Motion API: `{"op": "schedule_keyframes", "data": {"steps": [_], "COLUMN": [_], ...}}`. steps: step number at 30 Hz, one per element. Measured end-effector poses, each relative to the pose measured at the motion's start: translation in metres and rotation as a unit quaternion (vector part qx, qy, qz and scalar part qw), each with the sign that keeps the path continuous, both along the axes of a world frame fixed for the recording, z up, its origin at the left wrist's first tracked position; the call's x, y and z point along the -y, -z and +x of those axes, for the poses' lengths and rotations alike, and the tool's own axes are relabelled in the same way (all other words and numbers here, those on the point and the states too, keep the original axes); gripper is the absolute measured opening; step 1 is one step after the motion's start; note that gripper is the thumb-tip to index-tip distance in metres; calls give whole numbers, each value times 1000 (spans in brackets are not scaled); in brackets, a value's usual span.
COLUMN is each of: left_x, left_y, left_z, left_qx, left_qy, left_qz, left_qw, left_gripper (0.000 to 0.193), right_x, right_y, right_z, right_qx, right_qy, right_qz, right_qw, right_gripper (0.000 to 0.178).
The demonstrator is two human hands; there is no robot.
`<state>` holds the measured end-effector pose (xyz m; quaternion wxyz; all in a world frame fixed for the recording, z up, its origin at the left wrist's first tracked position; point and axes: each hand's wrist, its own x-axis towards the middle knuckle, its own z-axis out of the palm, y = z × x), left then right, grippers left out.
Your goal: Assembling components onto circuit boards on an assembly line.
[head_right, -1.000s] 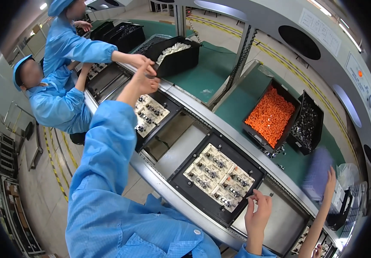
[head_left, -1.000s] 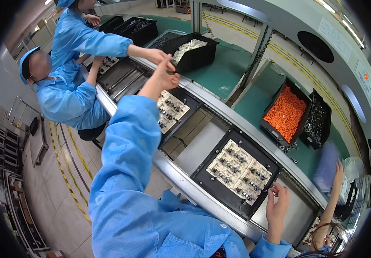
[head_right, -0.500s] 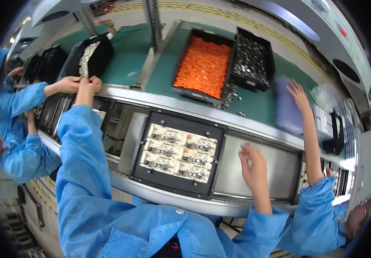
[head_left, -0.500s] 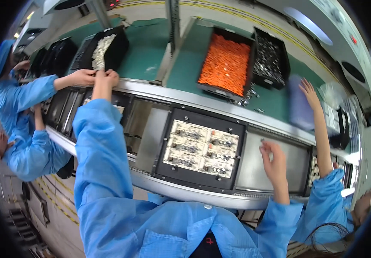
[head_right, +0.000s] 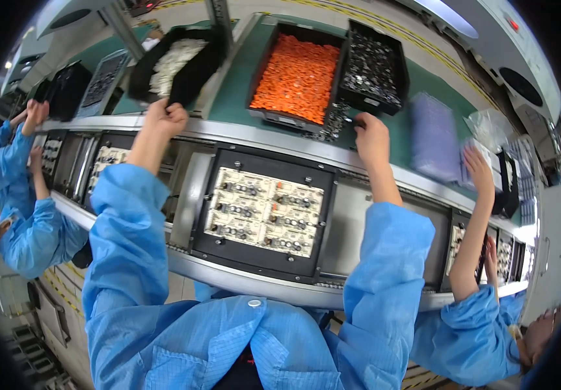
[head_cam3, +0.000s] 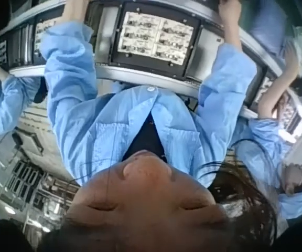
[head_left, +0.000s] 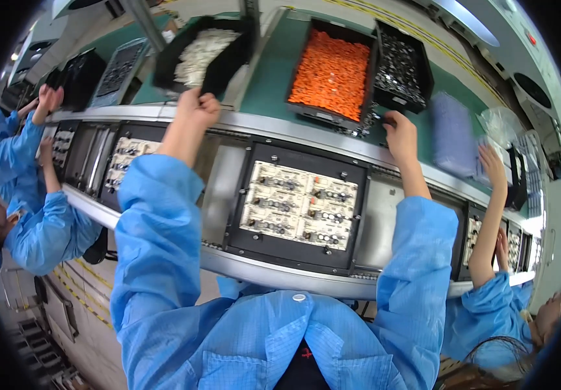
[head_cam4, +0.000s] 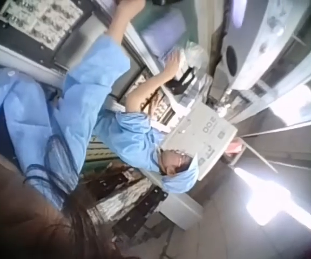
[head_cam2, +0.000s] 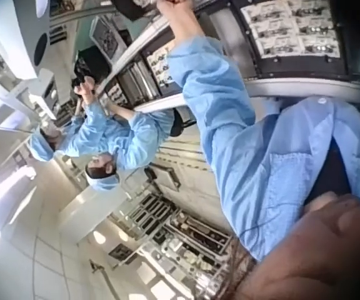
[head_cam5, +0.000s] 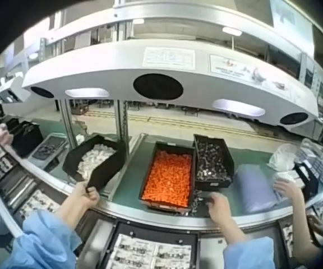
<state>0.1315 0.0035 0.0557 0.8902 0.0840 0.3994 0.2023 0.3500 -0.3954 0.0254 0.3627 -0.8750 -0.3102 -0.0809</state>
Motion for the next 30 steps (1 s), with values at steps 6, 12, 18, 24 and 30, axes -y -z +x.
{"op": "schedule_keyframes", "data": {"steps": [6, 12, 18, 24, 30], "left_x": [18, 64, 97, 138, 168], "left_y": [23, 5, -33, -60, -38], "left_z": [23, 9, -59, -106, -120], "left_qx": [0, 60, 122, 71, 75], "left_qy": [-42, 67, 177, 291, 377], "left_qz": [-3, 45, 105, 262, 236], "left_qw": [999, 995, 971, 917, 893], "left_gripper": [33, 28, 19, 32, 26], "right_x": [-3, 20, 39, 97, 92], "right_y": [-5, 9, -21, -10, -1], "right_z": [-5, -3, -56, -148, -159], "right_qx": [64, 95, -21, -489, -628], "right_qy": [-42, -18, -67, -63, -96], "right_qz": [-14, -21, 145, 210, 316], "right_qw": [997, 995, 987, 844, 705], "right_gripper": [14, 9, 7, 10, 10]}}
